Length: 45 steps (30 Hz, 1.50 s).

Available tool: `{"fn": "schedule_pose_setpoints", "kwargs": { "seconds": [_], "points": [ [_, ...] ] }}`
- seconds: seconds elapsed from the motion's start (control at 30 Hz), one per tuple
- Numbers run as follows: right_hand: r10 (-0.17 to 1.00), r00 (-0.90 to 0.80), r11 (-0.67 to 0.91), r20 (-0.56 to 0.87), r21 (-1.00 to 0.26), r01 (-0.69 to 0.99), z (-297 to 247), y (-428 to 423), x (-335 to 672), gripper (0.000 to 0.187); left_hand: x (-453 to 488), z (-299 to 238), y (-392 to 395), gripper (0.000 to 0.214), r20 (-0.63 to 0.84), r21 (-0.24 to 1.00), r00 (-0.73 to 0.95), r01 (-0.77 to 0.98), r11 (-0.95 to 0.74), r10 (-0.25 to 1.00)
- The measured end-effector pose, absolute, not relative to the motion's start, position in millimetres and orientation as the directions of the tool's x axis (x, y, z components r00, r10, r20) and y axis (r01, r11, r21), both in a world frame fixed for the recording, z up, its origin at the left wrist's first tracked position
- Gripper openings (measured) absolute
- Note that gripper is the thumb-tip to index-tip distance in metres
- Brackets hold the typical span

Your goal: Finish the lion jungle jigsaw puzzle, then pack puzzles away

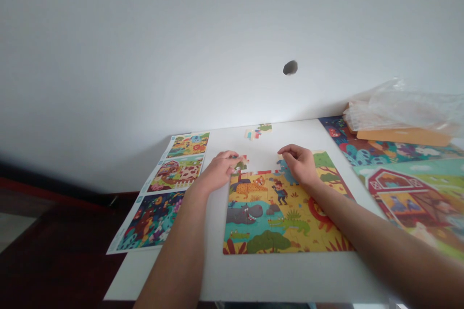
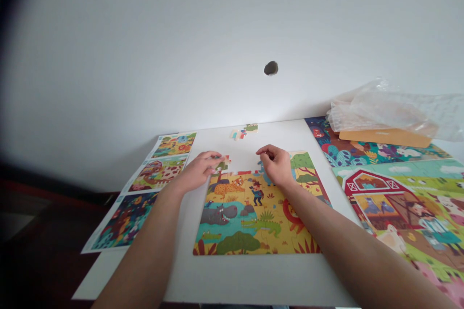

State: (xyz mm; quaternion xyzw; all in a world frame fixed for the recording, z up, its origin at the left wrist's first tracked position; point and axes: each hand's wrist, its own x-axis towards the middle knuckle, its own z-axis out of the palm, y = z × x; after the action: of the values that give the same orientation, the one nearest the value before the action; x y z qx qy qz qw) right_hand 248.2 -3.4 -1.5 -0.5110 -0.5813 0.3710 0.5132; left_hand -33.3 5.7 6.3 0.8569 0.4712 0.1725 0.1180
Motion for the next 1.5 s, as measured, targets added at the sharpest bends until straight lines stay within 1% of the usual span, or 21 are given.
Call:
{"fn": "schedule_pose_setpoints", "kwargs": {
  "seconds": [0.2, 0.4, 0.7, 0.97, 1.2, 1.5],
  "points": [
    [0.975, 0.055, 0.201, 0.217, -0.956, 0.215, -0.4, -3.7, 248.2, 0.023, -32.8, 7.2, 4.5, 0.052, 0.185, 0.371, 0.502, 0.761, -0.533, 0.845],
    [0.976, 0.047, 0.199, 0.213, -0.956, 0.217, 2.0, -4.7, 248.3, 0.023, -32.4, 8.5, 2.8, 0.046, 0.159, 0.382, 0.535, 0.741, -0.551, 0.83],
    [0.977, 0.045, 0.197, 0.21, -0.959, 0.203, -1.4, -3.1, 248.4, 0.023, -34.5, 2.0, 7.6, 0.038, 0.182, 0.374, 0.485, 0.77, -0.517, 0.855],
    [0.975, 0.046, 0.202, 0.216, -0.957, 0.208, -1.3, -3.9, 248.2, 0.022, -35.7, 0.5, 9.0, 0.044, 0.199, 0.389, 0.455, 0.777, -0.496, 0.868],
    [0.975, 0.044, 0.206, 0.22, -0.955, 0.214, -3.0, -2.5, 249.2, 0.023, -34.3, 2.3, 8.9, 0.041, 0.204, 0.4, 0.421, 0.788, -0.467, 0.884],
    [0.973, 0.038, 0.213, 0.226, -0.953, 0.214, -3.7, -2.9, 249.7, 0.021, -32.7, 1.4, 8.6, 0.037, 0.222, 0.371, 0.455, 0.779, -0.506, 0.863]
  ]
}}
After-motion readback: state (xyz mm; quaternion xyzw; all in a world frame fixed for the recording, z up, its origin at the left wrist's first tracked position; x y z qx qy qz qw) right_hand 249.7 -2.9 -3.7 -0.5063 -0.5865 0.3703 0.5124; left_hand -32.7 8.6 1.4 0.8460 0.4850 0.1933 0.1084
